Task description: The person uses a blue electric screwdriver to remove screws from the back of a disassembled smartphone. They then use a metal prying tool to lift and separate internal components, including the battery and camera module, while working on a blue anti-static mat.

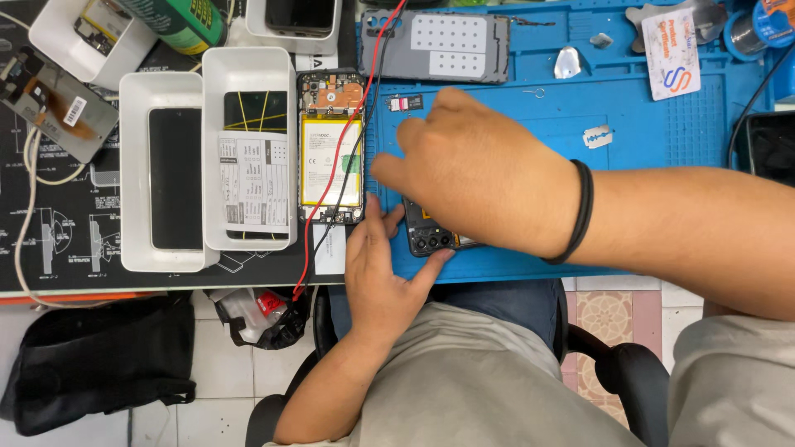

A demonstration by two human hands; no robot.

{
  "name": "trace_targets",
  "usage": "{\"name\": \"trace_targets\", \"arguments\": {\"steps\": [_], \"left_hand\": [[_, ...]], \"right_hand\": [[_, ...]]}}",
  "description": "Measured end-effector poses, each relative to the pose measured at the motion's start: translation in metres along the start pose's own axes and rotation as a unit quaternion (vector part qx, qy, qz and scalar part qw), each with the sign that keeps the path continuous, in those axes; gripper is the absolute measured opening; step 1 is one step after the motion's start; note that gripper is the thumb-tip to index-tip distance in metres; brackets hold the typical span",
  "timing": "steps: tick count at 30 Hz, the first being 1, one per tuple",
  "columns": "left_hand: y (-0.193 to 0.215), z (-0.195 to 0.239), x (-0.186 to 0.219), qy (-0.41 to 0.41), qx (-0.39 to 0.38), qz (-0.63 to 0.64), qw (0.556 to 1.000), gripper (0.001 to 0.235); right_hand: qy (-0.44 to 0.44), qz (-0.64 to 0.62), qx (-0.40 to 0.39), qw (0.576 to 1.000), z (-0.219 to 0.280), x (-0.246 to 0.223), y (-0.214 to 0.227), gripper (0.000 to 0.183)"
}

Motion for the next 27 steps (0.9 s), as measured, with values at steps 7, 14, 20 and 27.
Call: {"name": "trace_targets", "arguments": {"steps": [7,14,20,27], "left_hand": [[-0.002,0.004,-0.001,-0.006,0.000,-0.002,1.000,0.112],[-0.002,0.005,-0.004,-0.003,-0.021,-0.002,1.000,0.113],[-0.004,0.003,-0.005,0.014,-0.039,0.015,0.999,0.111],[-0.002,0.005,-0.006,0.015,-0.042,0.020,0.999,0.113]], "right_hand": [[-0.002,-0.028,0.011,1.000,0.005,0.011,-0.007,0.015],[-0.039,-0.220,0.078,0.972,0.038,0.049,-0.013,0.015],[-0.078,-0.259,0.076,0.960,0.047,0.062,-0.053,0.018],[-0.061,-0.249,0.072,0.964,0.044,0.053,-0.043,0.017]]}}
Point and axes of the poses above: each hand's wrist, its own z-axis away from the middle knuckle, its own y-axis out of the back of the hand, x = y × z, the point moved 7 cm from there along -z, towards the middle knuckle, and after that the axes turned 14 degrees about -x, right-handed, at the moved point
